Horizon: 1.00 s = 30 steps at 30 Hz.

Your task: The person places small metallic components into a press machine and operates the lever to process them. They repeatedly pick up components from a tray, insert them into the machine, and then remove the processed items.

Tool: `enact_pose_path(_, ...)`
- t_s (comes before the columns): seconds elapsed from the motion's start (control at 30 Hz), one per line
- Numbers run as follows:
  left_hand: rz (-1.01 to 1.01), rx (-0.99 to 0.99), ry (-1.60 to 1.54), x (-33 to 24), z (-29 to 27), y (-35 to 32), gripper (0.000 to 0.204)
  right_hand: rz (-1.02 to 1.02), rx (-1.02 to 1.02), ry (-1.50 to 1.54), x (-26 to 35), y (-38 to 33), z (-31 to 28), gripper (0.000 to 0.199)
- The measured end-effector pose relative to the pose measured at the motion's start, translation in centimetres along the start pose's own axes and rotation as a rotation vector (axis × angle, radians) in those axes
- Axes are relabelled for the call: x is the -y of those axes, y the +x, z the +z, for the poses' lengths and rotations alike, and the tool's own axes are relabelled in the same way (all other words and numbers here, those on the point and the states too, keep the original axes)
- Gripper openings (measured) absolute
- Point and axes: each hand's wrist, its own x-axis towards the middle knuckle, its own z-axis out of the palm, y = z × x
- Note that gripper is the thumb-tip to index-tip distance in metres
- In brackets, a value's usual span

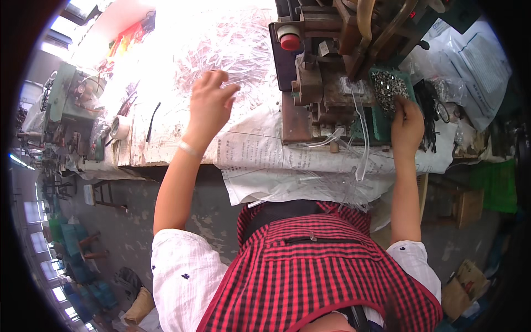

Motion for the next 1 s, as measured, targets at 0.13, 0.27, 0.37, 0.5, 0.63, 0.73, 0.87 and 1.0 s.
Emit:
enact_pose_path(0.13,0.163,-0.001,0.099,4.3,7.9,-2.2,0.013,-0.096,-0.128,-0.086,-3.6,-2.9,-1.3,0.017)
enact_pose_path(0.27,0.075,-0.263,0.227,7.3,6.8,-3.0,0.005,0.282,-0.123,0.044,-6.5,-7.1,-5.2,0.017)
enact_pose_path(0.37,-0.012,-0.485,0.093,6.6,6.0,-0.6,0.006,0.416,-0.06,0.255,-5.0,-6.6,-5.8,0.017)
enact_pose_path(0.5,-0.4,-0.511,-0.351,0.6,7.1,2.4,0.017,0.181,0.0,0.528,2.9,-1.8,-4.5,0.016)
enact_pose_path(0.63,-0.658,-0.481,-0.997,-4.1,6.8,2.4,0.016,0.012,-0.063,0.594,8.5,3.1,-0.8,0.019)
enact_pose_path(0.73,-0.73,-0.493,-1.195,-5.3,7.0,-0.7,0.016,0.095,-0.106,0.897,10.7,2.4,0.9,0.038)
enact_pose_path(0.87,-0.68,-0.628,-1.217,-8.2,2.5,0.9,0.007,0.263,-0.085,1.073,11.6,2.0,0.8,0.047)
enact_pose_path(1.0,-0.163,-0.726,-1.022,-12.2,-3.2,4.1,0.019,0.29,-0.003,1.2,13.7,3.1,-1.6,0.048)
